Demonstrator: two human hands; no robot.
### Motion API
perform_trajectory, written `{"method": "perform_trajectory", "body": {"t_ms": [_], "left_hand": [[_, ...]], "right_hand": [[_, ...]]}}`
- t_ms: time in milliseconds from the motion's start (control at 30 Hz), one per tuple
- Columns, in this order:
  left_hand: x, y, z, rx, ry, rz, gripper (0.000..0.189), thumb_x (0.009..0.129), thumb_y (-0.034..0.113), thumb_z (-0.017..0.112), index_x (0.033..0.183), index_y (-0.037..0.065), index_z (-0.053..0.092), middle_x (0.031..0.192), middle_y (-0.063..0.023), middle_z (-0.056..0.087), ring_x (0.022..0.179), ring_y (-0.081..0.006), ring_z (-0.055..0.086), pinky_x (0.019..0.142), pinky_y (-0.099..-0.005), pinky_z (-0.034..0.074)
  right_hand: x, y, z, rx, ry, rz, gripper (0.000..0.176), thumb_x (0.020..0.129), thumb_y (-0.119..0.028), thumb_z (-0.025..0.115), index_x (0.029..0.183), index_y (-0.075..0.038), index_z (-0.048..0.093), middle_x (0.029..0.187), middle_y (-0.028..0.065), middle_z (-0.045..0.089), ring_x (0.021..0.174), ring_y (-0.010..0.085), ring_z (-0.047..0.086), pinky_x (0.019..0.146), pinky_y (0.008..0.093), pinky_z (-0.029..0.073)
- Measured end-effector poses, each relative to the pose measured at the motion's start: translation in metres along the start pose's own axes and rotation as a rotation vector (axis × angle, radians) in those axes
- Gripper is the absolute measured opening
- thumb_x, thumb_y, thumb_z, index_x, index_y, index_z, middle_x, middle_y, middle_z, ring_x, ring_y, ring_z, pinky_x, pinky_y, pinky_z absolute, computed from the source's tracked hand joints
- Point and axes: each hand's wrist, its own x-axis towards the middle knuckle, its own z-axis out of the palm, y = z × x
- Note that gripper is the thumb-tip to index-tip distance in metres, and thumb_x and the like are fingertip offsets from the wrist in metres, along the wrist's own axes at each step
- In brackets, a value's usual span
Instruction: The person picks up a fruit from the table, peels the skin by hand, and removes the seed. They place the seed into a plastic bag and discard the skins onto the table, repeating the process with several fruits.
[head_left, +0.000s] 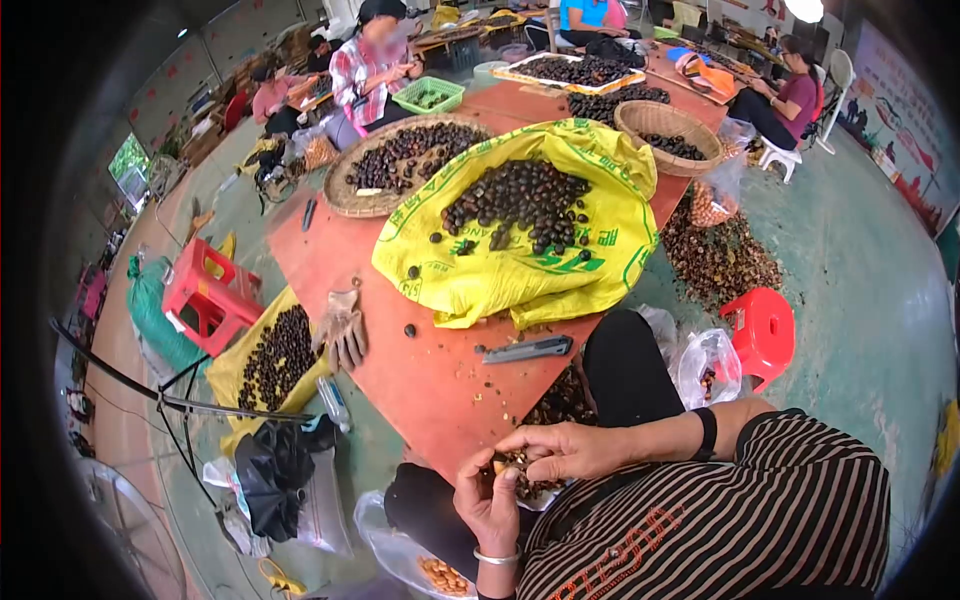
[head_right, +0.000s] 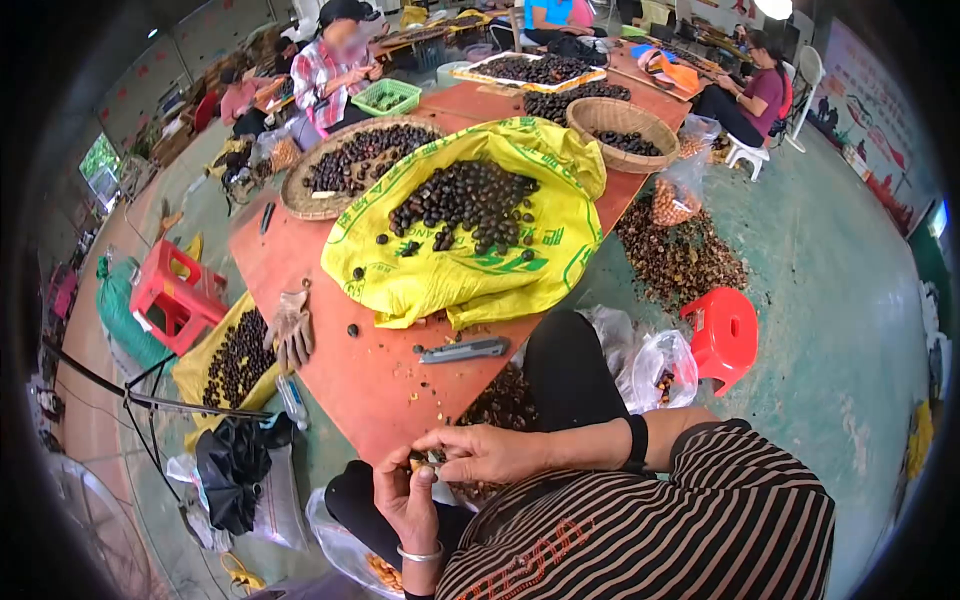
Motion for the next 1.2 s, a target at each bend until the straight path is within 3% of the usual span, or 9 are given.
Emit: {"method": "perform_trajectory", "body": {"t_ms": [100,267,467,533,567,667,800,933,1200], "left_hand": [[0.001,-0.006,0.0,0.013,-0.01,0.025,0.027,0.079,-0.002,0.065,0.103,-0.002,0.052,0.097,-0.0057,0.055,0.088,-0.0121,0.054,0.082,-0.025,0.044],[-0.001,-0.006,-0.002,0.282,-0.041,0.084,0.026,0.077,-0.004,0.067,0.099,-0.002,0.053,0.093,-0.0055,0.055,0.083,-0.0105,0.055,0.077,-0.0232,0.046],[-0.001,-0.008,0.0,0.375,-0.061,0.138,0.024,0.073,-0.007,0.066,0.094,-0.003,0.055,0.087,-0.0055,0.053,0.079,-0.0102,0.054,0.072,-0.0225,0.046],[-0.003,0.011,0.015,0.417,-0.226,0.254,0.021,0.074,-0.003,0.066,0.092,-0.001,0.056,0.087,-0.0036,0.053,0.076,-0.0095,0.054,0.069,-0.0209,0.044],[-0.004,0.012,0.018,0.303,-0.214,0.115,0.021,0.076,-0.001,0.066,0.094,-0.001,0.055,0.086,-0.0034,0.053,0.075,-0.0096,0.054,0.067,-0.0204,0.044],[0.002,0.0,0.016,0.028,-0.031,-0.151,0.024,0.081,0.003,0.063,0.101,0.0,0.05,0.084,-0.004,0.055,0.071,-0.0091,0.053,0.062,-0.0192,0.044],[0.003,-0.009,0.004,-0.024,-0.086,-0.204,0.025,0.081,0.001,0.063,0.103,-0.002,0.05,0.085,-0.0049,0.057,0.075,-0.0085,0.054,0.066,-0.0201,0.046],[0.004,-0.021,-0.002,0.18,-0.157,-0.013,0.024,0.081,0.002,0.064,0.1,-0.002,0.051,0.085,-0.006,0.059,0.074,-0.0089,0.056,0.067,-0.0216,0.047],[0.006,0.004,-0.005,0.192,-0.201,-0.15,0.024,0.078,0.0,0.067,0.093,0.001,0.049,0.083,-0.0036,0.056,0.073,-0.0064,0.053,0.063,-0.0184,0.044]], "right_hand": [[-0.005,-0.011,-0.001,-0.122,0.012,0.041,0.045,0.091,-0.015,0.049,0.132,0.001,0.036,0.108,0.007,0.055,0.101,0.0118,0.051,0.088,0.0262,0.041],[-0.007,0.005,-0.004,-0.197,0.046,0.023,0.044,0.09,-0.013,0.047,0.13,0.004,0.039,0.127,0.0129,0.049,0.118,0.0162,0.043,0.099,0.0306,0.034],[-0.005,0.028,-0.006,-0.009,0.089,0.108,0.041,0.091,-0.014,0.046,0.131,-0.003,0.04,0.098,0.0045,0.059,0.071,0.0065,0.054,0.062,0.0207,0.045],[-0.002,0.036,-0.008,0.162,0.267,0.251,0.037,0.092,-0.015,0.044,0.128,-0.008,0.042,0.075,-0.0032,0.052,0.051,0.0014,0.037,0.043,0.0174,0.031],[-0.006,0.034,-0.012,0.142,0.236,0.289,0.035,0.093,-0.016,0.043,0.127,-0.01,0.042,0.066,-0.0053,0.044,0.048,0.0016,0.034,0.039,0.0176,0.026],[-0.016,0.021,-0.01,0.261,0.208,0.331,0.036,0.093,-0.017,0.045,0.128,-0.01,0.041,0.062,-0.0056,0.039,0.048,0.0016,0.033,0.04,0.0177,0.026],[-0.019,0.006,-0.001,0.223,0.085,0.114,0.042,0.095,-0.026,0.045,0.13,-0.006,0.035,0.062,-0.0066,0.034,0.05,0.0019,0.032,0.045,0.0169,0.027],[-0.017,-0.004,-0.002,0.209,0.049,0.169,0.042,0.093,-0.022,0.048,0.129,-0.005,0.036,0.072,-0.0044,0.042,0.061,0.0029,0.039,0.051,0.0175,0.033],[-0.016,0.01,-0.013,0.254,-0.059,0.178,0.037,0.093,-0.017,0.046,0.127,-0.005,0.041,0.071,-0.0049,0.042,0.061,0.0026,0.039,0.053,0.0174,0.033]]}}
